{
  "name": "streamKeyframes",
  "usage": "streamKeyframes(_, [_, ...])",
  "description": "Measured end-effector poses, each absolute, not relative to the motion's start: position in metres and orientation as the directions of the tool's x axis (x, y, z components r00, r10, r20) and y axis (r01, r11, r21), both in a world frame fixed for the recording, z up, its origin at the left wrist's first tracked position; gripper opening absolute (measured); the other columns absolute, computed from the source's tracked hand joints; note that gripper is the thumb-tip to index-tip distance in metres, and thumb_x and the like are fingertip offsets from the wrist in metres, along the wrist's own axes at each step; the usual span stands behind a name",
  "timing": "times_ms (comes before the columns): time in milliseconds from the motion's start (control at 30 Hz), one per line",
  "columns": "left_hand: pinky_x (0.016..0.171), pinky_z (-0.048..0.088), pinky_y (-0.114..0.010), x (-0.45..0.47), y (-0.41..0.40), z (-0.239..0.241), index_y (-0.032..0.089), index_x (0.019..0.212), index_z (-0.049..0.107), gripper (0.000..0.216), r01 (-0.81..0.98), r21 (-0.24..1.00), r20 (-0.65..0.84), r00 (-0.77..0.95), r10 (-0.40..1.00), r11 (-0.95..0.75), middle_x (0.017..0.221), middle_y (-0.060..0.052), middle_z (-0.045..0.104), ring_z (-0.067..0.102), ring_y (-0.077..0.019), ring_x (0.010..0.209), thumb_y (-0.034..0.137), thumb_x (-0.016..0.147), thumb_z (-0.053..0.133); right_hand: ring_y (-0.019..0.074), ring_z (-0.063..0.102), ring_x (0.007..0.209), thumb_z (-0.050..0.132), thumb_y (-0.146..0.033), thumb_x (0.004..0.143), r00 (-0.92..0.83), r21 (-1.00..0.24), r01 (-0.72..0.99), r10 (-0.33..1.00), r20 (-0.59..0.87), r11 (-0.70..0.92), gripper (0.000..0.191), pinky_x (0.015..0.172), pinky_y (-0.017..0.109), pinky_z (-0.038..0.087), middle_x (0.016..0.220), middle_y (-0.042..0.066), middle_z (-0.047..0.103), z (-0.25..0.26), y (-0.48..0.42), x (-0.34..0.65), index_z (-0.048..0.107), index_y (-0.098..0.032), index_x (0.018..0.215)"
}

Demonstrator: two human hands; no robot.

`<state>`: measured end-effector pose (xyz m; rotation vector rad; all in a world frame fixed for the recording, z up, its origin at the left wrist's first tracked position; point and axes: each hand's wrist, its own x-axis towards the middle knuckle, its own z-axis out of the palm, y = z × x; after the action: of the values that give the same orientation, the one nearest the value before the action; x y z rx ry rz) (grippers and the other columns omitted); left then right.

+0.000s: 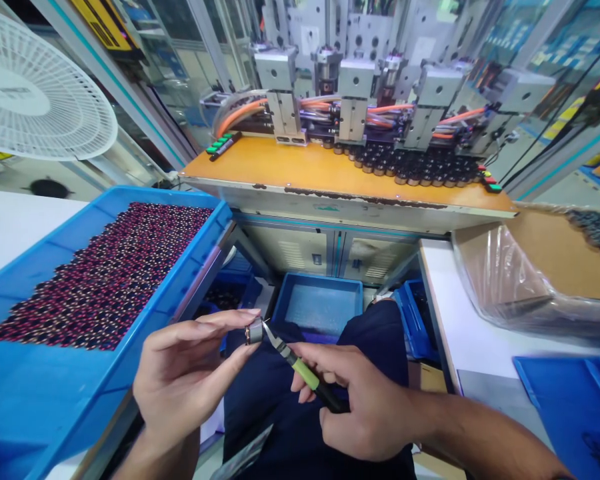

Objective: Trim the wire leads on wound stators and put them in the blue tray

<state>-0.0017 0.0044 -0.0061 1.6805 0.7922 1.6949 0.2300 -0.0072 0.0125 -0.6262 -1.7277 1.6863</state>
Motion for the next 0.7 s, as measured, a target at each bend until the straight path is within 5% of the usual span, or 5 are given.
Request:
streamKeyframes(367, [0.096, 0.06, -0.04, -0.0031, 0.0041, -0.0081, 0.019, 0.116, 0.054, 0.062, -0.025, 0.786, 0.618, 0.01, 0.786, -0.618, 0.112, -0.005, 0.073, 0.071, -0.022, 0.107, -0.021, 0.068, 0.063, 0.0116, 0.055, 0.082, 0.051, 0.003, 0.074, -0.718, -0.997, -0.079, 0.693, 0.066, 0.014, 0.083, 0.076, 0.028, 0.05, 0.102, 0.003, 0.056, 0.0118, -0.0049, 0.2286, 0.039, -0.032, 0.149])
streamKeyframes(700, [0.098, 0.06, -0.04, -0.0047, 0.0026, -0.0097, 0.02, 0.116, 0.055, 0.063, -0.025, 0.807, 0.591, 0.002, 0.807, -0.59, 0.112, -0.005, 0.073, 0.071, -0.0206, 0.107, -0.02, 0.068, 0.065, 0.01, 0.049, 0.072, 0.053, -0.004, 0.073, -0.717, -0.998, 0.055, 0.694, -0.066, -0.038, 0.045, 0.067, 0.023, 0.045, 0.087, 0.002, 0.052, 0.0103, -0.0051, 0.2275, 0.062, -0.015, 0.116])
